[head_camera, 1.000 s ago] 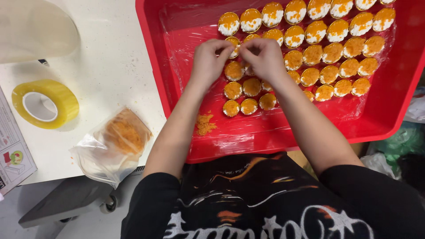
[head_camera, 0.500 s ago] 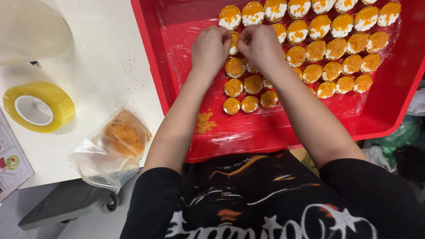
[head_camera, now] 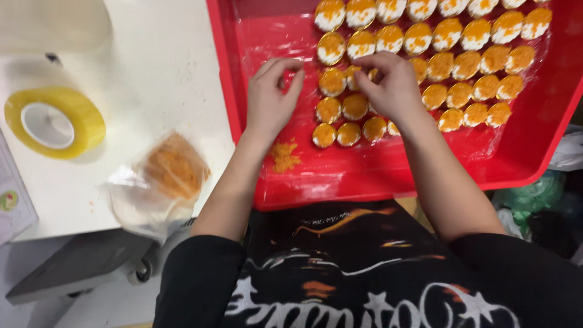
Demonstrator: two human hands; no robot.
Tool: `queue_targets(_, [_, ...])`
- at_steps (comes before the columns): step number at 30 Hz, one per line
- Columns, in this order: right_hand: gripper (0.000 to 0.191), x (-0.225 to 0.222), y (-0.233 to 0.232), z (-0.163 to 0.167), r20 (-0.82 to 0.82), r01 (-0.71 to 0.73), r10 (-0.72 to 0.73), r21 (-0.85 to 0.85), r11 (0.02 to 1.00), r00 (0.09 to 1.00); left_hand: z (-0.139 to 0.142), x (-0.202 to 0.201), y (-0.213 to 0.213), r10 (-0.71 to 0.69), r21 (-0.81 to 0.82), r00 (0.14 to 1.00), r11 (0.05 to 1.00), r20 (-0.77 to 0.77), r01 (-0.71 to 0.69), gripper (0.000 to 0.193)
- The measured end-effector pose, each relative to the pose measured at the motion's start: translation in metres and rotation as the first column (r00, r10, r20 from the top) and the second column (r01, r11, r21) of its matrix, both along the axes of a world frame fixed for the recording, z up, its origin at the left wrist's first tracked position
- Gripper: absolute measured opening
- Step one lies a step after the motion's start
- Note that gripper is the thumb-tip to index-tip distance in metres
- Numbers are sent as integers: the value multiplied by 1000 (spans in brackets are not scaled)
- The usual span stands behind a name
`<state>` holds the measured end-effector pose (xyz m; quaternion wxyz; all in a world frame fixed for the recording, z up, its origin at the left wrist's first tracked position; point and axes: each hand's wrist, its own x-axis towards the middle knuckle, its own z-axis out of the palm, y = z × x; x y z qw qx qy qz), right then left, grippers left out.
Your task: The person sprinkles orange crumb topping by hand onto white-frosted round pastries arranged in a red tray, working through them one at a time and placing each finished pastry back into rows on the tray.
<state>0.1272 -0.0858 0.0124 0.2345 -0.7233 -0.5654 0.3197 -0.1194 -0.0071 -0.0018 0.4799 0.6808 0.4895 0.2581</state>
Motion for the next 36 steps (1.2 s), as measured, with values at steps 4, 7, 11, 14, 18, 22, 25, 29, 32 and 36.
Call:
queue_targets(4, [19, -25, -19, 14, -139, 23, -26, -25, 999, 990, 12, -43, -42, 96, -60, 991, 994, 97, -91, 13])
queue_targets(7, [16, -65, -44, 16, -145, -111, 105, -34, 993, 984, 11, -67, -72, 208, -107, 957, 976, 203, -189, 14])
queue_targets(11, [19, -128, -66, -3, 112, -417, 417, -29, 909, 902, 1, -79, -94, 247, -119, 910, 968, 333, -219, 17])
queue_targets(14, [21, -155, -64, -29, 283, -438, 477, -194, 878, 832, -5, -83, -103, 188, -80, 924, 982, 334, -171, 18])
queue_targets(18, [18, -170, -57, -48, 415, -454, 505, -222, 863, 757, -10, -83, -102, 121, 52, 956, 989, 268, -139, 14])
queue_targets(22, [12, -167, -57, -38, 412, -414, 435, -143, 899, 801, -13, -83, -99, 100, 60, 948, 990, 302, -124, 15])
queue_targets(25, [13, -152, -71, -23, 204, -364, 334, 129, 923, 920, -16, -85, -100, 55, 91, 968, 993, 245, -79, 15])
queue_targets(29, [15, -143, -89, -5, -332, 60, -87, -92, 994, 939, -22, -82, -105, -61, -3, 960, 998, 274, 64, 23])
queue_targets(32, [17, -139, -103, 3, -601, 189, -292, -229, 955, 744, -25, -71, -113, -90, -291, 883, 924, 460, 246, 28])
queue_targets(36, [16, -130, -112, 7, -707, 238, -288, -171, 956, 646, -22, -59, -120, -32, -420, 856, 862, 516, 285, 24])
